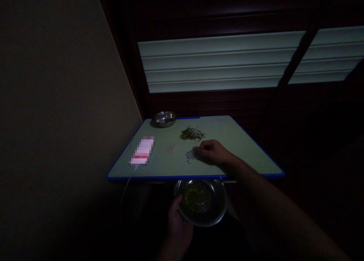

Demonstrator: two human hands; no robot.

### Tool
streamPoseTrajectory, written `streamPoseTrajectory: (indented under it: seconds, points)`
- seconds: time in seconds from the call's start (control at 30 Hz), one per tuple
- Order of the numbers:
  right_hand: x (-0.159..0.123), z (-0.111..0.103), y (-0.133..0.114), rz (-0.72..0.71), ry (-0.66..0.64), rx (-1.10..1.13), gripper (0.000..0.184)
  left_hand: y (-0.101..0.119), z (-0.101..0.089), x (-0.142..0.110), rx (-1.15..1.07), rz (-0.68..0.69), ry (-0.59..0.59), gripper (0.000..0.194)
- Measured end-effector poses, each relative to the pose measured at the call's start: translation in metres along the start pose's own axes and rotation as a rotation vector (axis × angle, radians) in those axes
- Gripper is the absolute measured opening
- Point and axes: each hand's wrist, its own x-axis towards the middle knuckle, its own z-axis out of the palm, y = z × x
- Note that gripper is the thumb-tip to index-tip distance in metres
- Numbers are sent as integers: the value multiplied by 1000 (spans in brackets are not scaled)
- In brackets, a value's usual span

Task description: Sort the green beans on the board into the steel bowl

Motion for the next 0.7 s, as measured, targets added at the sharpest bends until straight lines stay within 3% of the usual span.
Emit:
streamPoseTrajectory:
  seconds: [0.7]
  points:
    - [0, 1, 0, -23, -50, 14, 30, 1, 3, -1, 5, -6, 33, 23]
